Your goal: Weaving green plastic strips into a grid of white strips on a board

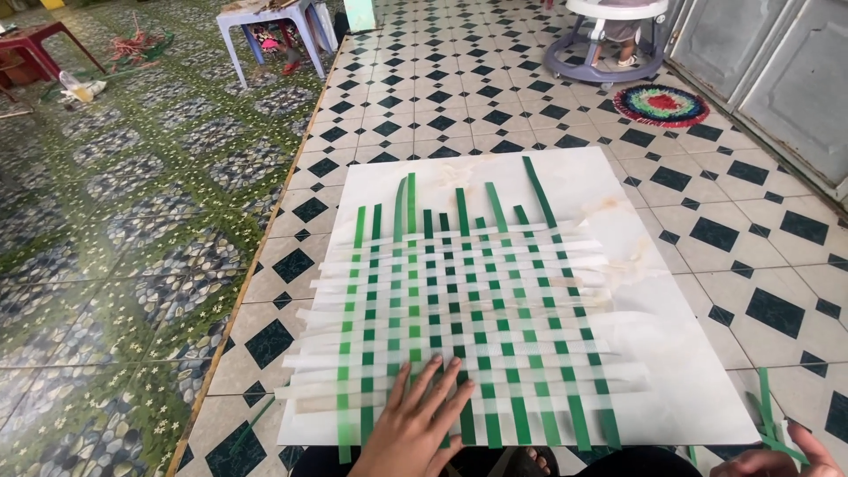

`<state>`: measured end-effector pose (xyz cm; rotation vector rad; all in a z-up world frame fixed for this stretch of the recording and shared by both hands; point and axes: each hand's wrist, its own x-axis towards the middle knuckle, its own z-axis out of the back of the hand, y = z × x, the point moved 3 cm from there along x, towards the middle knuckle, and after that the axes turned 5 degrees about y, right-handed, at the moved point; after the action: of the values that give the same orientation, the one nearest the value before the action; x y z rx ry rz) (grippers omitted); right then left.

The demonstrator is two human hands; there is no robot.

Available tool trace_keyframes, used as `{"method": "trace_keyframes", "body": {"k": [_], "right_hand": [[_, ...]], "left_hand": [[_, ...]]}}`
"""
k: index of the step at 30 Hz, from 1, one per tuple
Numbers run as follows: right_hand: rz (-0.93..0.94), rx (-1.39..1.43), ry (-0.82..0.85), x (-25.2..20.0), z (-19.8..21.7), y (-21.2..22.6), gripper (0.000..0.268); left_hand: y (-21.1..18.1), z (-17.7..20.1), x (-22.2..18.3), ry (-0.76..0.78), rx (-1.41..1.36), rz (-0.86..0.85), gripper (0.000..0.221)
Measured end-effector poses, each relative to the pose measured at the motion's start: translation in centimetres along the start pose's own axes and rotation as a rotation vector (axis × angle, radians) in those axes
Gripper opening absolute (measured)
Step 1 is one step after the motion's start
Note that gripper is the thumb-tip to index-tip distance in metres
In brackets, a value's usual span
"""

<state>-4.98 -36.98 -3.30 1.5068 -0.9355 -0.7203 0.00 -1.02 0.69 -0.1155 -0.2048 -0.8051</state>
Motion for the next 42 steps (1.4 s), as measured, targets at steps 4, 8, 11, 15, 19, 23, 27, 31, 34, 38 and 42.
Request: {"method": "trace_keyframes", "body": {"k": [4, 8, 11, 15, 19, 23, 27, 31, 34, 38, 42], "right_hand": [[-0.129, -0.039, -0.147, -0.5, -1.0, 0.9, 0.035], [-0.097, 0.015, -0.089, -1.3, -1.4, 2.0, 0.036], [-0.044, -0.029, 0.003, -1.1, -0.7, 1.3, 0.037], [0.017, -0.035, 0.066, -1.2, -0.3, 1.1, 0.035], [0.044, -0.062, 0.092, -1.0, -0.1, 0.8, 0.04], [0.027, -0.085, 0.096, -1.0, 0.0, 0.6, 0.04], [0.07, -0.058, 0.143, -1.0, 0.4, 0.1, 0.044], [0.02, -0.058, 0.145, -0.3, 0.4, -0.3, 0.044], [-0.001, -0.078, 0.148, -0.7, 0.0, 0.1, 0.046], [0.062, -0.123, 0.172, -1.6, -0.5, 1.1, 0.05], [0.059, -0.137, 0.129, -2.5, -1.4, 2.3, 0.05]], "left_hand": [[0.1, 2.4, 0.8, -0.025, -0.004, 0.025, 0.075], [0.2, 3.5, 1.5, -0.035, -0.017, 0.032, 0.071], [0.4, 2.8, 1.7, -0.056, -0.028, 0.033, 0.069], [1.3, 0.8, 1.4, -0.052, -0.013, 0.013, 0.074], [2.3, 0.4, 1.3, 0.028, -0.064, 0.014, 0.07], [2.7, 1.9, 1.8, 0.272, -0.286, 0.028, 0.087], [2.8, 1.8, 1.9, 0.272, -0.283, 0.025, 0.087], [2.8, 0.9, 2.6, 0.182, -0.262, 0.151, 0.085], [3.4, -0.3, 3.5, 0.052, -0.18, 0.263, 0.076], [3.9, -1.9, 5.2, 0.133, -0.17, 0.447, 0.078], [3.5, -4.2, 4.6, -0.239, 0.568, 0.384, 0.081]]}}
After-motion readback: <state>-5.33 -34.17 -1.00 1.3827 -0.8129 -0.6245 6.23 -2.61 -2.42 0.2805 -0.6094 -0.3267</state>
